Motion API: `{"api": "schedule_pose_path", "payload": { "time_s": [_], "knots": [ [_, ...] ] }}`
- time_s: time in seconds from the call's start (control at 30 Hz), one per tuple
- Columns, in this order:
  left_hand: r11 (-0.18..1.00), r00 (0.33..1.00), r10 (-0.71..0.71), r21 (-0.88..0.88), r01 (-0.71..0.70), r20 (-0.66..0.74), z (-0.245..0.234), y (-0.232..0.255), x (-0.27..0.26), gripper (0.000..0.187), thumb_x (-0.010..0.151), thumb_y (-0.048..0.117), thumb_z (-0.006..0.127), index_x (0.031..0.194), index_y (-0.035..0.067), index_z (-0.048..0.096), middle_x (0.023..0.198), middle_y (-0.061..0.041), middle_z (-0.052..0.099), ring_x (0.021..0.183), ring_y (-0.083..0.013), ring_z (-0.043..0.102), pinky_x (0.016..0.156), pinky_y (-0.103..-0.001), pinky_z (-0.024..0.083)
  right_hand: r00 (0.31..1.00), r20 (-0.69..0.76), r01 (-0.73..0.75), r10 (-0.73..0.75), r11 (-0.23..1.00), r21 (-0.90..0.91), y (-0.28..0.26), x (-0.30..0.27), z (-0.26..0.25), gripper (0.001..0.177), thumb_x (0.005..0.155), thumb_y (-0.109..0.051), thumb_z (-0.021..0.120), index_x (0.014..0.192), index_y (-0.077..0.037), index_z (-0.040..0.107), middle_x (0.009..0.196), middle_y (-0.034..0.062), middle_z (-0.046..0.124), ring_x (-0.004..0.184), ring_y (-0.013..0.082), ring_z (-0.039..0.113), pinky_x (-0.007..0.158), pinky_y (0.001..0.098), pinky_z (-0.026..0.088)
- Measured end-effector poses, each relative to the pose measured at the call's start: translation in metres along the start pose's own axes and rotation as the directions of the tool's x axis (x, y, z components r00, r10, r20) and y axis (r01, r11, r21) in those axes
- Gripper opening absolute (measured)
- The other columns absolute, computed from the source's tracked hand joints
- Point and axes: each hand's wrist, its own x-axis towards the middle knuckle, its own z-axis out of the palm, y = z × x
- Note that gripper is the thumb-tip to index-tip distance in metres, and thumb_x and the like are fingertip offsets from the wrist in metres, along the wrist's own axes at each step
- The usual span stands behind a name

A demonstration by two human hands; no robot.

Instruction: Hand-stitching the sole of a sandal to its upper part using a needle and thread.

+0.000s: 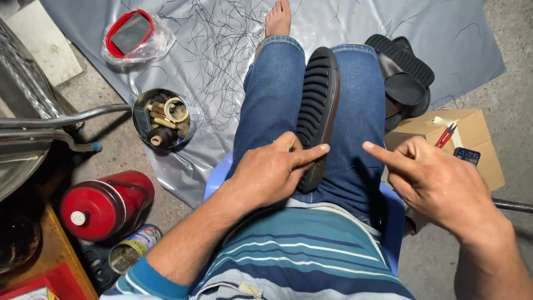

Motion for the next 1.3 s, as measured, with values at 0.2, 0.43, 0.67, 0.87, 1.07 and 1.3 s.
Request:
{"api": "schedule_pose_path", "payload": {
  "time_s": [0.2,0.43,0.67,0.87,1.07,1.3],
  "knots": [
    [0.994,0.974,0.039,-0.095,-0.062,-0.225,0.026,0.011,0.009,0.041,0.080,0.041,0.061,0.118,0.027,0.054,0.095,-0.001,0.046,0.074,-0.0223,0.061,0.047,-0.043,0.050,0.992,-0.119,0.049,-0.034,0.991,0.124,0.002,-0.005,0.002,0.059,0.078,-0.025,0.050,0.131,-0.048,0.039,0.086,-0.0075,0.049,0.072,0.0132,0.052,0.039,0.0353,0.045],
    [0.909,0.924,-0.010,-0.389,-0.151,-0.383,0.033,0.008,0.008,0.009,0.084,0.022,0.058,0.091,0.019,0.064,0.079,0.001,0.049,0.073,-0.0126,0.054,0.064,-0.028,0.045,0.982,-0.178,0.057,0.065,0.793,0.606,-0.010,0.017,0.016,0.067,0.062,-0.040,0.075,0.125,-0.037,0.053,0.062,-0.0035,0.059,0.052,0.0071,0.051,0.056,0.0231,0.042],
    [0.805,0.912,-0.027,-0.549,-0.223,-0.410,0.036,-0.011,-0.008,0.011,0.088,0.020,0.052,0.092,0.013,0.059,0.088,-0.004,0.052,0.087,-0.0163,0.050,0.080,-0.028,0.041,0.905,-0.318,0.424,-0.283,0.533,0.732,-0.035,0.028,0.024,0.023,0.087,-0.026,0.050,0.073,-0.011,0.061,0.060,-0.0039,0.059,0.054,0.0088,0.054,0.055,0.0224,0.043],
    [0.964,0.910,0.076,-0.204,-0.172,-0.408,0.050,-0.015,-0.022,0.012,0.085,0.020,0.056,0.097,0.020,0.059,0.108,-0.008,0.048,0.071,-0.0216,0.057,0.052,-0.040,0.052,0.936,-0.326,0.224,-0.131,0.937,0.269,-0.048,0.025,0.033,0.022,0.084,-0.040,0.054,0.090,-0.023,0.065,0.074,-0.0001,0.056,0.065,0.0241,0.059,0.044,0.0440,0.047],
    [0.942,0.847,0.068,-0.245,-0.229,-0.528,0.057,-0.019,-0.021,0.011,0.084,0.018,0.060,0.093,0.024,0.064,0.110,-0.004,0.052,0.084,-0.0329,0.063,0.067,-0.041,0.053,0.985,-0.158,0.147,0.063,0.154,0.977,-0.006,0.025,0.024,0.009,0.073,-0.016,0.065,0.078,-0.011,0.071,0.045,-0.0037,0.047,0.043,0.0055,0.043,0.036,0.0201,0.039],
    [0.932,0.869,0.099,-0.260,-0.252,-0.485,0.033,-0.015,-0.021,0.023,0.086,0.019,0.056,0.108,0.021,0.058,0.111,-0.007,0.054,0.089,-0.0339,0.062,0.067,-0.044,0.053,0.458,-0.726,0.403,0.513,0.608,0.684,0.046,0.033,0.037,0.009,0.093,-0.013,0.058,0.101,-0.015,0.062,0.084,0.0056,0.047,0.078,0.0159,0.047,0.071,0.0205,0.033]
  ]
}}
